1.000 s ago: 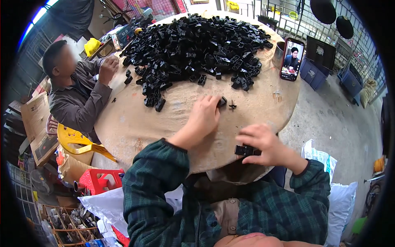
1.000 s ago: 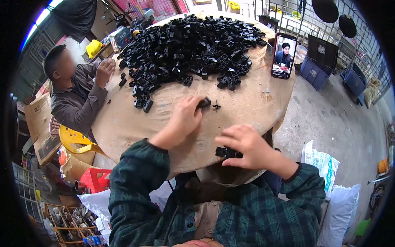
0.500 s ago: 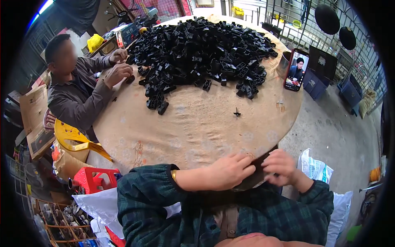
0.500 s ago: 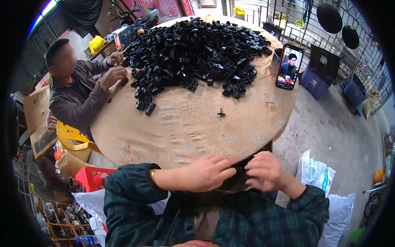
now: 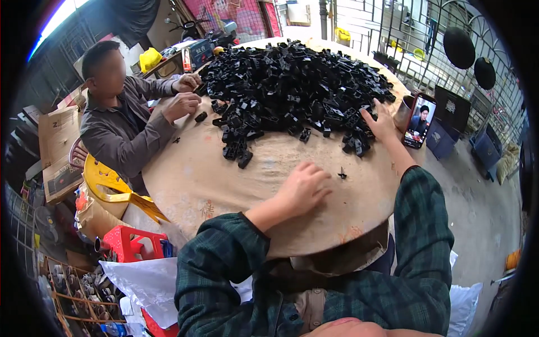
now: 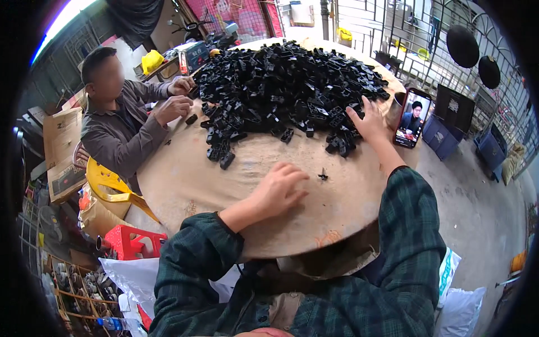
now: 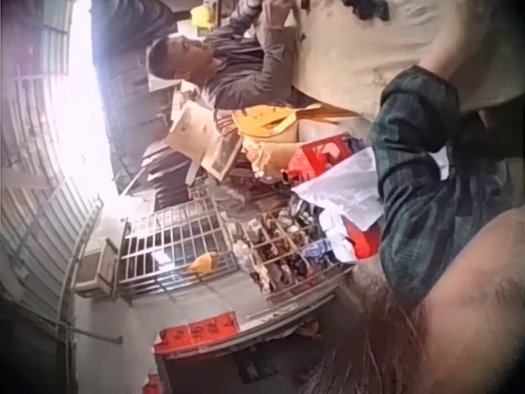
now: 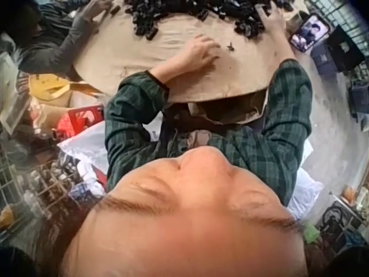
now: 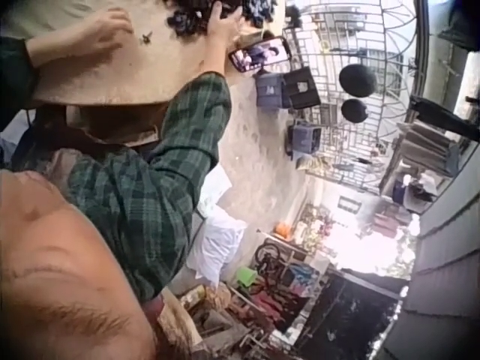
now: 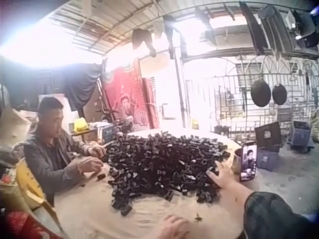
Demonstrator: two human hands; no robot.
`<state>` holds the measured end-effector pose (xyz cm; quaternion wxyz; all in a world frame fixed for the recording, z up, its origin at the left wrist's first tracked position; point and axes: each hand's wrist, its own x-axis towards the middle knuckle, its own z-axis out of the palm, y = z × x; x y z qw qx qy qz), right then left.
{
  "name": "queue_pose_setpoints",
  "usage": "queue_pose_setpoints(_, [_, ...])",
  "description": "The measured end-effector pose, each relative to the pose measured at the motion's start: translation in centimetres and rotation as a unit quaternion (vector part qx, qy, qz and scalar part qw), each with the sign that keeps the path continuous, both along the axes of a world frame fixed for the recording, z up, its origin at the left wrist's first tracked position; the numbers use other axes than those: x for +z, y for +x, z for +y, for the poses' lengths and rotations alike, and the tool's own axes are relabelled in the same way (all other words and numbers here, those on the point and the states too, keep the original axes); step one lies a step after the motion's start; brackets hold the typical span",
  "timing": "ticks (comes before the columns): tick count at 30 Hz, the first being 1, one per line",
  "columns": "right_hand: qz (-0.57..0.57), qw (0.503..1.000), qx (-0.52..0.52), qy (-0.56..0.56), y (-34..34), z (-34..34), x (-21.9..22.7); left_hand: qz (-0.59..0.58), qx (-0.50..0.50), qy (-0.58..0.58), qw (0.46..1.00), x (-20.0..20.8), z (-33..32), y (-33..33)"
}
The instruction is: Sorting and inspecting small black plastic components on a table.
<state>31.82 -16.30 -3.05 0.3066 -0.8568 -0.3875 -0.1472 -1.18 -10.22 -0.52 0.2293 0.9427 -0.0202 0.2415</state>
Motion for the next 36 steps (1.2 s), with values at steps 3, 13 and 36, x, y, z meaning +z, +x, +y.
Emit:
queue_pose_setpoints(3, [0.131,0.987,0.071,0.054,-0.4,2.5,-0.6,-0.027,0.095,-0.008,0.995,-0.2,1.6,0.3])
queue_pose_setpoints(13, [0.102,0.963,0.202,0.146,-12.8,7.8,-0.8,-0.007,0.179,0.018,0.984,-0.5,0.6,1.1])
queue_pose_setpoints(36, [-0.174,0.97,0.165,0.042,-6.1,24.8,11.3,0.088,0.198,0.049,0.975,-0.8,-0.1,0.6])
